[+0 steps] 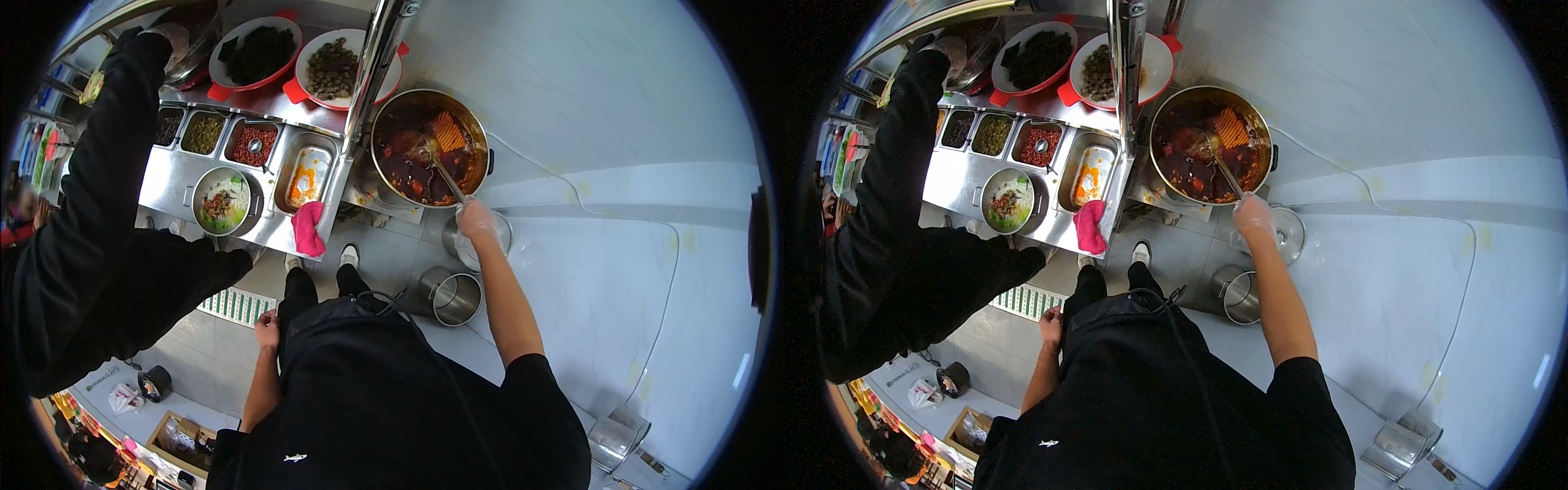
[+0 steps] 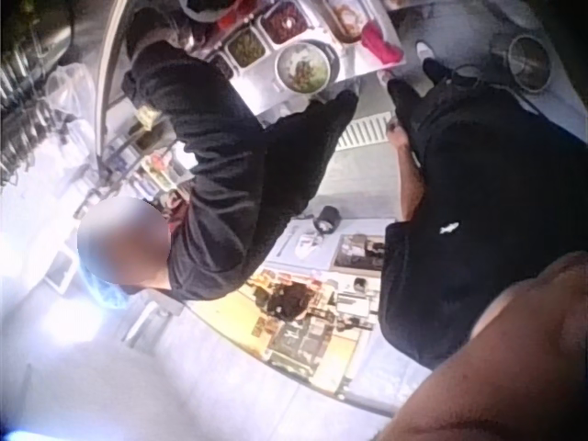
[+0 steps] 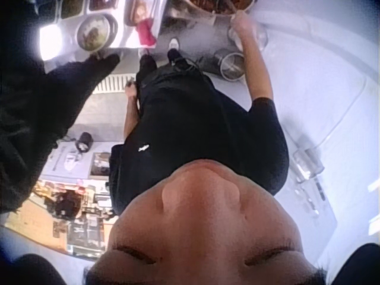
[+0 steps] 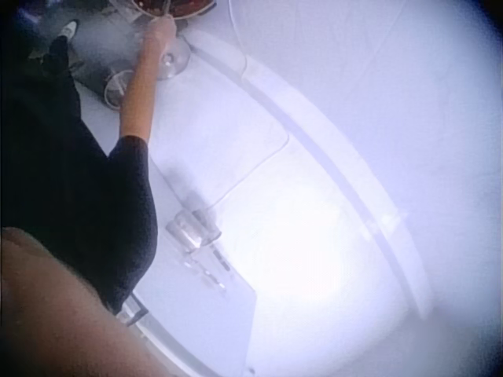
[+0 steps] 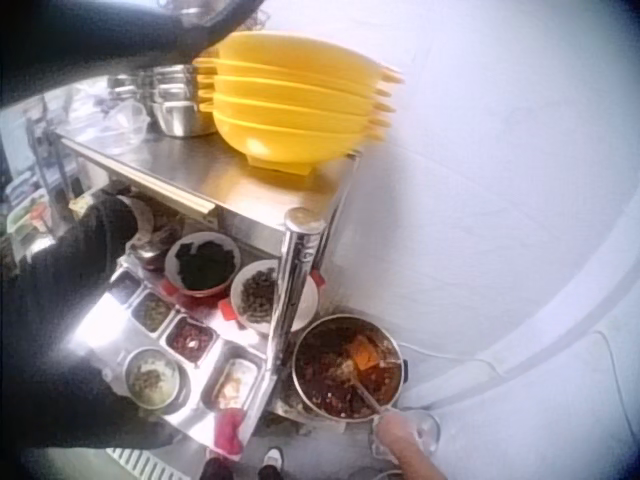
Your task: The person assembles multiple noodle bowls by adding various toppings from containers, ladling broth from a large pot, and placing fried items on top. The finished bowls are placed on a counter for service.
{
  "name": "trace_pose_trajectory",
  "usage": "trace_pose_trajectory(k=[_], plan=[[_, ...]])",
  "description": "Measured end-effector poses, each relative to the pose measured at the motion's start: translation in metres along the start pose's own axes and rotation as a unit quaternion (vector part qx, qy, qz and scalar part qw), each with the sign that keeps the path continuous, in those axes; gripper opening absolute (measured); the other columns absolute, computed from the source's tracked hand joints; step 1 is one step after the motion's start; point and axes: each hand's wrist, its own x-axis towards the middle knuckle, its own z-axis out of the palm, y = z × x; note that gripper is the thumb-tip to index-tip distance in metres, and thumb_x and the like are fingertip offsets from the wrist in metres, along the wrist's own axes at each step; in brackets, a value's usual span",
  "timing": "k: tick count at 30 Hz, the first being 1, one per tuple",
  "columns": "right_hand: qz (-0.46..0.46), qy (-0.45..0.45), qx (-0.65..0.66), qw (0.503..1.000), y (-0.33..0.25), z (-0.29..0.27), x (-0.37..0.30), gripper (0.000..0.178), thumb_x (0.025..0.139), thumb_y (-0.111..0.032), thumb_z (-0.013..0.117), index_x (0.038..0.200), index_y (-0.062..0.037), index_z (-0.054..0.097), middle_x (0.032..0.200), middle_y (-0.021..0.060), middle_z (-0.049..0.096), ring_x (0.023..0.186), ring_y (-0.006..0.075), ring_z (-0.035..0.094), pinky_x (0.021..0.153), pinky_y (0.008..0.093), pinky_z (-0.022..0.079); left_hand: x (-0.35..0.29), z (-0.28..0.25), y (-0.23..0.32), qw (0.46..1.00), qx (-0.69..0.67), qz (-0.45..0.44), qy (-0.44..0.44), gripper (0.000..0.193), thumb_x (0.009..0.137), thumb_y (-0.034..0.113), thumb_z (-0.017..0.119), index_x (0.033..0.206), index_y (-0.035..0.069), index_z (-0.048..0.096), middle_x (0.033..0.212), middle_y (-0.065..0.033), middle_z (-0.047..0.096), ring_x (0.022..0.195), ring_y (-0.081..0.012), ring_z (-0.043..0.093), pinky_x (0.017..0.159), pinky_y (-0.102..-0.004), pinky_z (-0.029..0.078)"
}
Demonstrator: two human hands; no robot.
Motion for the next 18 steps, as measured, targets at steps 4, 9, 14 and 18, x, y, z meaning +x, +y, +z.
trace_pose_trajectory(k=[4,9,14,18], plan=[[-0.019,-0.006,0.009,1.000,0.005,-0.005,0.006,0.027,0.092,-0.023,0.053,0.105,-0.0030,0.066,0.108,0.0230,0.069,0.105,0.0408,0.064,0.090,0.0482,0.052,0.002,0.000,-0.007,1.000,0.000,0.002,-0.001,0.026,0.091,0.005,0.056,0.114,-0.003,0.065,0.086,-0.0022,0.064,0.075,-0.0107,0.056,0.072,-0.0242,0.046],[-0.006,-0.021,0.000,1.000,-0.002,-0.020,0.005,0.033,0.092,-0.026,0.054,0.107,-0.0005,0.067,0.110,0.0272,0.067,0.105,0.0442,0.063,0.091,0.0491,0.051,0.009,-0.005,-0.011,1.000,0.013,0.005,0.004,0.024,0.091,0.005,0.056,0.112,-0.003,0.064,0.084,-0.0018,0.063,0.073,-0.0104,0.055,0.069,-0.0244,0.046],[-0.007,-0.035,0.001,0.999,0.003,-0.003,0.021,0.030,0.087,-0.022,0.056,0.107,-0.0038,0.070,0.112,0.0238,0.068,0.106,0.0418,0.064,0.092,0.0469,0.052,0.010,-0.011,-0.002,1.000,-0.006,0.000,-0.021,0.025,0.091,0.006,0.056,0.112,-0.003,0.064,0.083,-0.0017,0.063,0.073,-0.0107,0.055,0.069,-0.0246,0.045],[0.011,-0.045,-0.012,0.999,0.004,0.007,0.026,0.031,0.087,-0.022,0.057,0.108,-0.0040,0.070,0.112,0.0235,0.068,0.107,0.0412,0.065,0.092,0.0468,0.052,0.001,-0.013,0.007,1.000,0.020,0.021,-0.001,0.026,0.091,0.008,0.055,0.113,-0.004,0.064,0.085,-0.0025,0.064,0.073,-0.0112,0.056,0.070,-0.0249,0.046]])
